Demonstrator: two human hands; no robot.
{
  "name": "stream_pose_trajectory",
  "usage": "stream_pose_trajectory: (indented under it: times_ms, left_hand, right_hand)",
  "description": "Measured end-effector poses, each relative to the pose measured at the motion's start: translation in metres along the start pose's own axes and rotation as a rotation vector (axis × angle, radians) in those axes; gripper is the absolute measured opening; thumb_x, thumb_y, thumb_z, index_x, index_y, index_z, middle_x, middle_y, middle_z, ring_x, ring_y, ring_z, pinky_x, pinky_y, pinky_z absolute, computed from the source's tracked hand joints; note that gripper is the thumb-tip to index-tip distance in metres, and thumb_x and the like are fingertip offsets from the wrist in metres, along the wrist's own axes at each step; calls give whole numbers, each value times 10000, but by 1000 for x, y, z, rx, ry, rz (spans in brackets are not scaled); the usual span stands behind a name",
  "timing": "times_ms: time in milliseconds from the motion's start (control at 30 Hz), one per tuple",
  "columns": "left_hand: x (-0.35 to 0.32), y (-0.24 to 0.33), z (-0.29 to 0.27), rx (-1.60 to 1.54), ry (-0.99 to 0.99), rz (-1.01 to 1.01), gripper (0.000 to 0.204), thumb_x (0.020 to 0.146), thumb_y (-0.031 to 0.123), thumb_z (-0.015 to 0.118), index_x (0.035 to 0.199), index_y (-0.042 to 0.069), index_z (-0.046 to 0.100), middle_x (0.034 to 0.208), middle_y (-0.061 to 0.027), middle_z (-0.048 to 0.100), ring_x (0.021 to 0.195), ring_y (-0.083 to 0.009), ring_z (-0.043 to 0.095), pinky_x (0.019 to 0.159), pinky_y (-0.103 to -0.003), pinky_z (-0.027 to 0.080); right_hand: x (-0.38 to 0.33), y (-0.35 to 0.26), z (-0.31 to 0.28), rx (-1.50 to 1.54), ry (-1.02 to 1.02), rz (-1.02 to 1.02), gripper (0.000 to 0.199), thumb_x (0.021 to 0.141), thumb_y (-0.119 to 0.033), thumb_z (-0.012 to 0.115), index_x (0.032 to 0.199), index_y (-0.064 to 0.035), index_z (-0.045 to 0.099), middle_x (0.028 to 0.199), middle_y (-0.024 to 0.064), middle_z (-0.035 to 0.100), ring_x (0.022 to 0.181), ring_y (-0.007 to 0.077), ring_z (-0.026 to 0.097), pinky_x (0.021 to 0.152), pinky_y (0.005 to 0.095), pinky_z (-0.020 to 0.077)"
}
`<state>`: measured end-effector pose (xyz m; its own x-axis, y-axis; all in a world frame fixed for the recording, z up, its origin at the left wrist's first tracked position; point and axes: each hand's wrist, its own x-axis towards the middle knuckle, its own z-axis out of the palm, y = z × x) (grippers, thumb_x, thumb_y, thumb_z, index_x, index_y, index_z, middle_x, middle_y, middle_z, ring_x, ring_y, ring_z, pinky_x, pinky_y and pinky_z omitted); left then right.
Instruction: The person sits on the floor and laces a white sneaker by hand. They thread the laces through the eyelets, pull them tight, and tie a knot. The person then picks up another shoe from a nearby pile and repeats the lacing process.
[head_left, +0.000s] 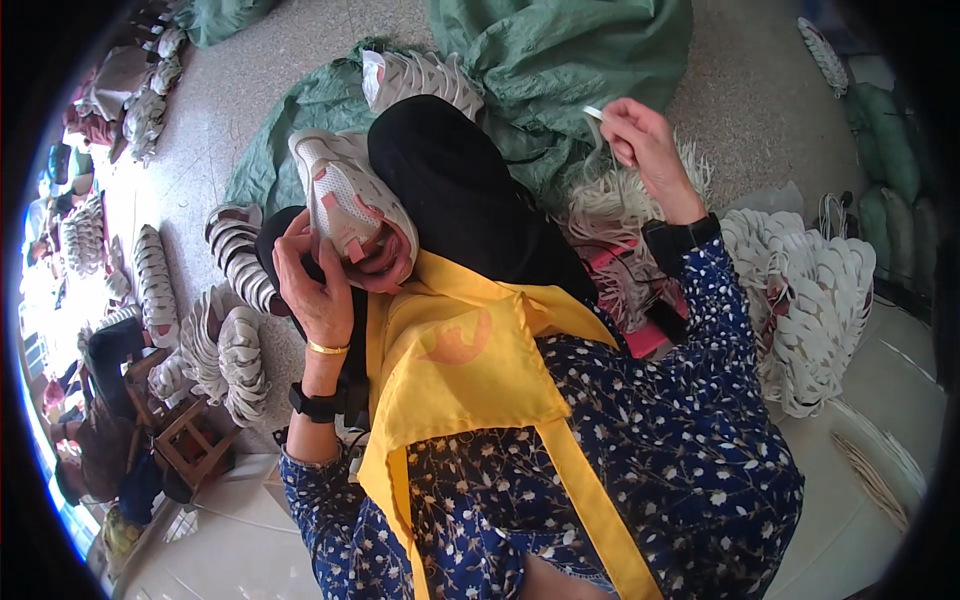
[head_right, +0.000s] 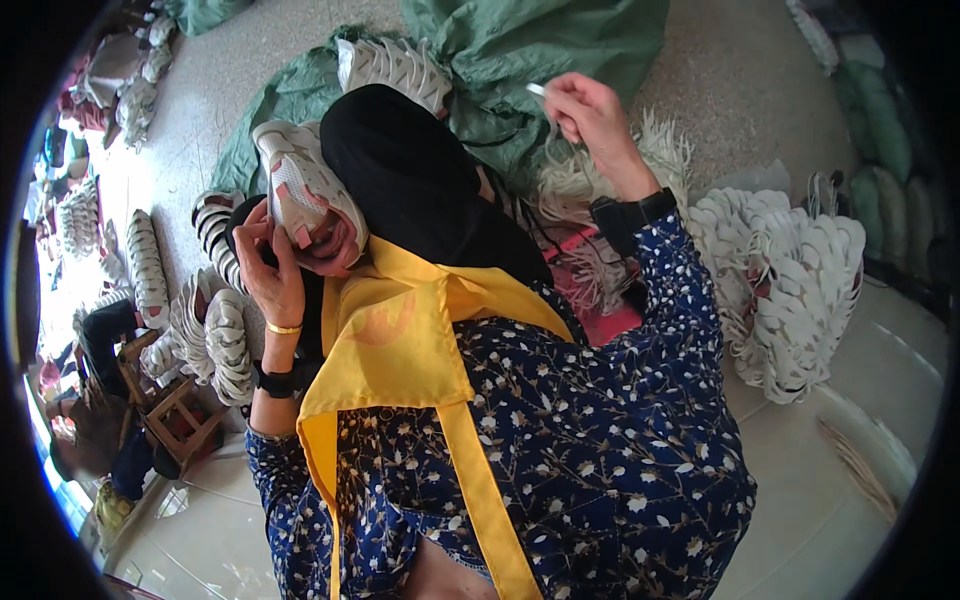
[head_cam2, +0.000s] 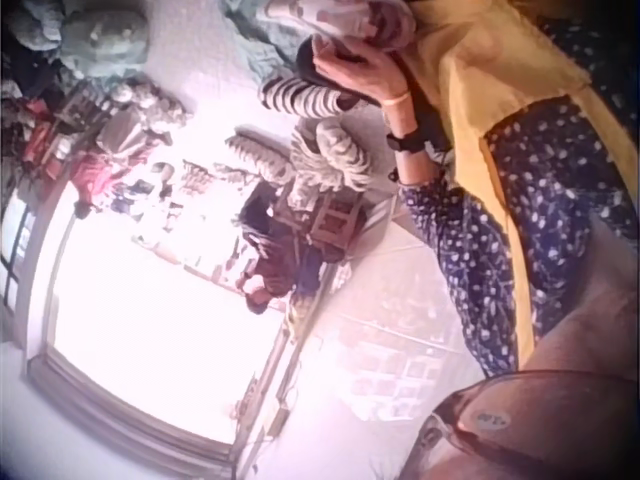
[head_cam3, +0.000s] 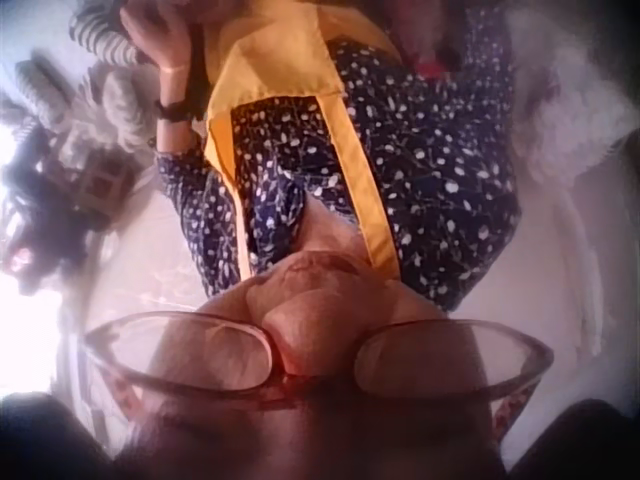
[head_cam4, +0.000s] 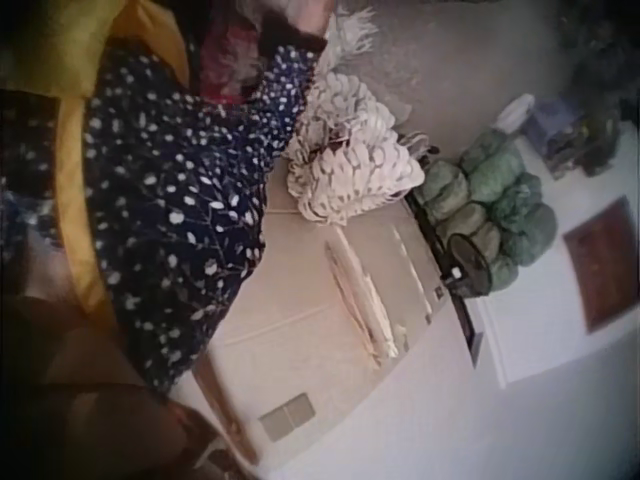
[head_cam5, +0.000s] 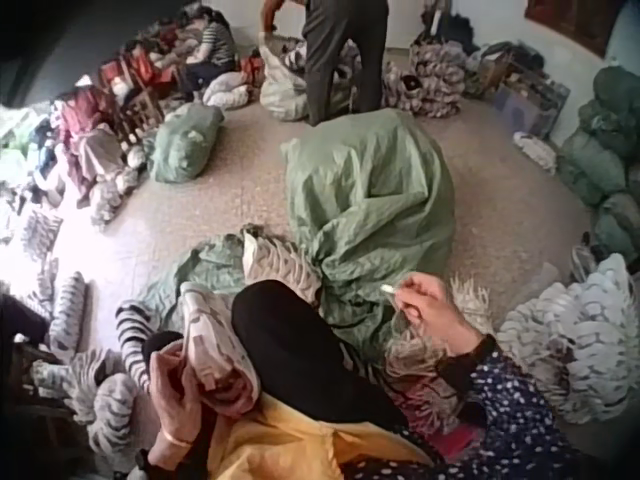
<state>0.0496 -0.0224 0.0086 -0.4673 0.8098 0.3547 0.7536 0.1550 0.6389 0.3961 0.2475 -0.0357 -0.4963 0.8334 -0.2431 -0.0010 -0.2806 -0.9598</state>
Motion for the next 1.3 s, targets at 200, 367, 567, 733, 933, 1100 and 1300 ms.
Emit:
stream_pose_trajectory:
  times_ms: [200,367,567,733,933,1100,1300]
  left_hand:
    - [32,-9,-23,-19,79,24,273,905,8,646,1174,-26,615,1062,-151,631,971,-306,622,842,-404,532]
    - [62,55,-36,-261,9,91,299,912,-25,616,1207,-6,568,1237,-162,597,1090,-265,603,919,-381,506]
    - [72,78,-46,-473,-101,265,232,1080,210,513,1105,-10,584,1170,-154,589,982,-236,574,870,-360,475]
    - [58,58,-47,-606,-266,66,331,1109,294,486,1064,-4,621,919,-48,554,826,-143,533,742,-299,459]
    - [47,43,-61,-903,-323,-171,379,1123,336,463,1073,6,642,871,35,527,826,-52,459,735,-228,406]
    - [43,31,-68,-879,-323,-252,361,1119,322,480,1016,12,632,881,35,556,820,-56,458,735,-233,405]
    - [33,23,-59,-866,-377,-323,346,1122,299,474,1013,8,627,874,25,605,854,-61,558,797,-229,465]
  right_hand:
    - [22,-77,106,-113,-269,-114,138,985,-164,675,1006,-31,648,753,-23,611,525,5,442,456,179,326]
    - [-13,-121,195,-168,-522,-160,69,994,-97,660,975,-31,655,788,-36,642,624,14,551,556,186,428]
    - [-29,-137,245,-363,-605,-423,23,965,-12,651,956,-1,633,773,-39,634,707,-9,568,593,195,442]
    - [-22,-131,233,-403,-523,-420,34,951,13,641,935,-6,618,763,-35,625,683,3,563,588,195,437]
    - [10,-89,170,-454,-296,-357,46,995,-35,616,950,-41,608,738,-43,576,625,13,523,552,191,409]
    - [34,-60,108,-497,-146,-301,91,1030,-90,602,946,-60,588,699,-56,545,547,-6,449,470,178,325]
    - [51,-37,70,-692,-7,-390,112,1023,-83,606,932,-31,565,699,-27,547,584,43,501,506,238,373]
